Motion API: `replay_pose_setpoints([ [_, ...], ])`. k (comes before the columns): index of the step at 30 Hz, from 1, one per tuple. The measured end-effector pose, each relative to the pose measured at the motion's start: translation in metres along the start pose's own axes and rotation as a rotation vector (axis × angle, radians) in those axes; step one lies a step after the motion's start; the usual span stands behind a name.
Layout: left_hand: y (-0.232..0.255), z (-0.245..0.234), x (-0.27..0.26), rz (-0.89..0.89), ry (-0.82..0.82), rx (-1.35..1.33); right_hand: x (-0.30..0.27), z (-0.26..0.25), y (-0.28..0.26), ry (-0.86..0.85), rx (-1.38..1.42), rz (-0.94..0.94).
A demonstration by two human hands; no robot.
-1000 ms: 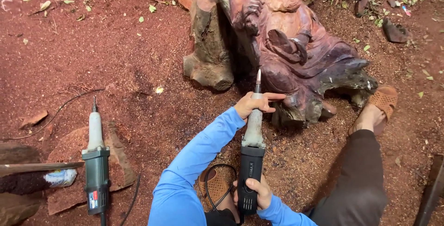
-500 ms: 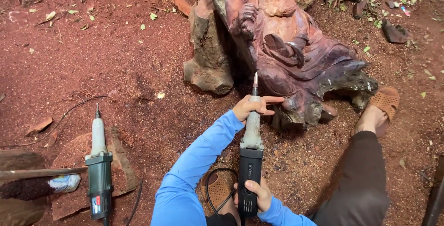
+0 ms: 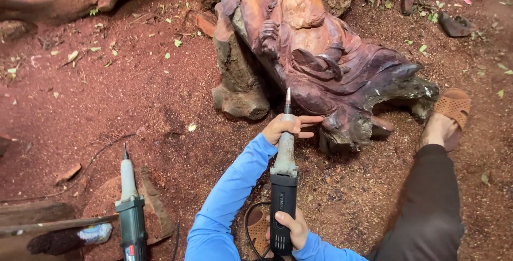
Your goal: Using a power carving tool to refine details on a wooden statue.
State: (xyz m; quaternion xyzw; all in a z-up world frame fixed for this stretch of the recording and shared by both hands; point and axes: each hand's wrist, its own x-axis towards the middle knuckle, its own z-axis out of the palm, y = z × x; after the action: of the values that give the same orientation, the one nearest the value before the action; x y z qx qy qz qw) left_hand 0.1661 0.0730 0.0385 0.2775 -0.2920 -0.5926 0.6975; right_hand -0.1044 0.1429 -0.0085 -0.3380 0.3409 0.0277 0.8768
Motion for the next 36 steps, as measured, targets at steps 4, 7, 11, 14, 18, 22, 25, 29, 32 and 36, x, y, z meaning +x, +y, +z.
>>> replay_pose_setpoints([
  [4, 0.010, 0.010, -0.001, -0.047, 0.048, 0.056, 0.007, -0.002, 0.003, -0.046, 0.075, -0.064],
  [7, 0.014, 0.025, -0.007, -0.081, 0.068, 0.093, 0.003, 0.001, 0.001, -0.108, 0.013, -0.165],
  [11, 0.007, 0.059, -0.013, -0.138, 0.296, 0.212, 0.013, -0.035, 0.004, -0.131, -0.054, -0.190],
  [14, -0.002, 0.054, -0.015, -0.067, 0.410, 0.318, 0.025, -0.066, 0.001, -0.157, -0.270, -0.285],
  [18, 0.010, 0.053, -0.009, 0.002, 0.440, 0.450, 0.017, -0.063, -0.025, -0.275, -0.185, -0.194],
  [22, 0.023, 0.042, -0.002, 0.035, 0.510, 0.578, 0.018, -0.055, -0.050, -0.313, -0.207, -0.212],
  [25, 0.026, 0.024, 0.005, 0.067, 0.468, 0.450, 0.029, -0.056, -0.061, -0.321, -0.263, -0.161],
  [29, 0.032, 0.027, 0.011, 0.084, 0.498, 0.518, 0.033, -0.055, -0.065, -0.277, -0.243, -0.149],
  [32, 0.027, 0.020, 0.018, 0.090, 0.562, 0.522, 0.034, -0.053, -0.065, -0.303, -0.246, -0.186],
  [36, 0.022, 0.018, 0.021, 0.123, 0.598, 0.356, 0.038, -0.058, -0.070, -0.312, -0.274, -0.190],
])
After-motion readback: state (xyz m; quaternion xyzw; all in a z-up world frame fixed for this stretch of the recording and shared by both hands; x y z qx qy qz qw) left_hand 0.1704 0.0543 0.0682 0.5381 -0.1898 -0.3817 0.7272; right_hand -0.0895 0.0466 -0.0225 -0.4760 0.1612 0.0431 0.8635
